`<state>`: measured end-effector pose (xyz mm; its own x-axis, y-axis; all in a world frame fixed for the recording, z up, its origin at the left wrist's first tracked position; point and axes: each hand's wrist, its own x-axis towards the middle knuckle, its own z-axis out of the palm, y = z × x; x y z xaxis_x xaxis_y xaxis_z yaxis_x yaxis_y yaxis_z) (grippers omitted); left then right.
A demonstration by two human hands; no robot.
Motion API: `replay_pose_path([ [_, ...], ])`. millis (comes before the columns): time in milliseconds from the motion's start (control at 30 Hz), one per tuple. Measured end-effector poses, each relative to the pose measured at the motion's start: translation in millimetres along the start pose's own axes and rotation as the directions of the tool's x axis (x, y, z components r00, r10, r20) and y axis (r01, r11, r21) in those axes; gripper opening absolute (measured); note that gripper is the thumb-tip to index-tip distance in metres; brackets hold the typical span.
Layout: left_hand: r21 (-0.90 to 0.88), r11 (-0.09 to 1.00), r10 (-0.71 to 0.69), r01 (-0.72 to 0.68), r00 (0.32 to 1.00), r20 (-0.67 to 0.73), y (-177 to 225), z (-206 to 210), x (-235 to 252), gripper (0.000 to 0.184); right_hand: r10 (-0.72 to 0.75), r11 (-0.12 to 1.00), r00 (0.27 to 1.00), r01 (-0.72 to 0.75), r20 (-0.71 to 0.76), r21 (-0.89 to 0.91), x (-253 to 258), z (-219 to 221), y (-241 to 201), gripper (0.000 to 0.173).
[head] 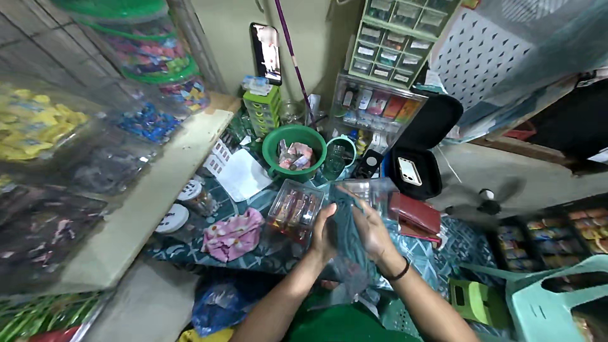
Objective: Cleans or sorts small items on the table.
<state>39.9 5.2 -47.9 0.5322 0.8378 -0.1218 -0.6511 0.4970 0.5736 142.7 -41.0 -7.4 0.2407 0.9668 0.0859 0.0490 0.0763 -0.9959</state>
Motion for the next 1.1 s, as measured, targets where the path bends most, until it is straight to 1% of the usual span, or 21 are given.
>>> replay_pose_path([
  [33,0.044,0.999,0.015,-0.014,1.000,-0.022,3,2,-1,0.032,0.062,0.984,0.997,-0.054,-0.047,0.168,-4,-1,-8,0.041],
  [100,0.082,0.995,0.059,-0.053,0.996,-0.063,6,1,3,0.034,0.108,0.922,0.981,-0.038,-0.163,0.384,-9,-11,-25,0.032],
  [133,0.112,0.990,0.086,-0.083,0.996,-0.026,6,-6,6,0.046,0.084,0.900,0.976,0.012,-0.203,0.435,-10,-20,-32,0.030],
  [167,0.163,0.982,0.095,-0.099,0.995,0.036,5,-14,9,0.062,0.029,0.881,0.973,0.084,-0.231,0.465,-12,-29,-38,0.030],
  [200,0.226,0.969,0.088,-0.095,0.995,0.042,3,-19,10,0.069,-0.032,0.875,0.963,0.156,-0.266,0.458,-14,-35,-44,0.027],
  [267,0.280,0.960,0.038,-0.013,0.996,-0.084,-6,-15,3,0.057,-0.148,0.900,0.947,0.248,-0.285,0.357,-18,-34,-53,0.028],
  [333,0.221,0.973,-0.031,0.061,0.990,-0.136,-14,-12,-1,0.046,-0.202,0.891,0.914,0.321,-0.352,0.321,-20,-30,-49,0.031],
  [400,0.116,0.990,-0.065,0.073,0.995,-0.077,-16,-21,7,0.055,-0.191,0.830,0.840,0.415,-0.509,0.373,-20,-33,-45,0.036],
  [467,0.078,0.997,-0.027,0.027,1.000,-0.008,-12,-30,16,0.062,-0.097,0.743,0.786,0.465,-0.610,0.482,-15,-41,-39,0.048],
  [567,0.146,0.989,-0.006,0.004,1.000,0.015,-10,-25,16,0.067,0.122,0.681,0.864,0.285,-0.488,0.674,-13,-33,-22,0.044],
  [600,0.101,0.995,-0.017,0.017,1.000,0.001,-12,-19,14,0.061,0.178,0.684,0.890,0.195,-0.420,0.703,-13,-24,-20,0.042],
  [633,0.017,1.000,-0.010,0.010,1.000,-0.023,-14,-13,12,0.042,0.196,0.692,0.914,0.128,-0.356,0.711,-14,-15,-19,0.041],
  [667,-0.091,0.996,-0.009,0.012,1.000,0.024,-16,-12,13,0.035,0.178,0.723,0.934,0.089,-0.309,0.685,-17,-9,-19,0.040],
  [733,-0.183,0.983,-0.001,0.026,0.990,0.140,-14,-13,12,0.037,0.100,0.853,0.972,0.027,-0.214,0.521,-27,0,-12,0.036],
  [767,-0.130,0.992,0.011,0.005,0.993,0.121,-9,-11,10,0.037,0.065,0.921,0.989,-0.009,-0.132,0.388,-35,2,-6,0.043],
  [833,0.141,0.989,0.040,-0.043,0.999,0.025,5,-5,8,0.038,-0.025,0.998,0.996,0.019,0.081,0.067,-48,4,7,0.055],
  [867,0.248,0.967,0.057,-0.058,0.998,0.011,9,-5,11,0.043,-0.109,0.980,0.976,0.137,0.189,-0.142,-50,2,15,0.053],
  [900,0.310,0.948,0.056,-0.072,0.997,0.060,12,-9,17,0.055,-0.177,0.885,0.944,0.276,0.277,-0.374,-47,-2,22,0.047],
  [967,0.360,0.931,0.043,-0.061,0.997,0.057,15,-14,22,0.066,-0.253,0.564,0.880,0.472,0.402,-0.678,-39,-11,38,0.040],
  [1033,0.341,0.939,0.047,-0.051,0.999,0.021,16,-12,24,0.069,-0.318,0.301,0.849,0.512,0.422,-0.804,-26,-23,53,0.034],
  [1100,0.337,0.938,0.080,-0.083,0.997,0.023,9,-11,26,0.070,-0.374,0.185,0.850,0.461,0.372,-0.868,-13,-31,59,0.031],
])
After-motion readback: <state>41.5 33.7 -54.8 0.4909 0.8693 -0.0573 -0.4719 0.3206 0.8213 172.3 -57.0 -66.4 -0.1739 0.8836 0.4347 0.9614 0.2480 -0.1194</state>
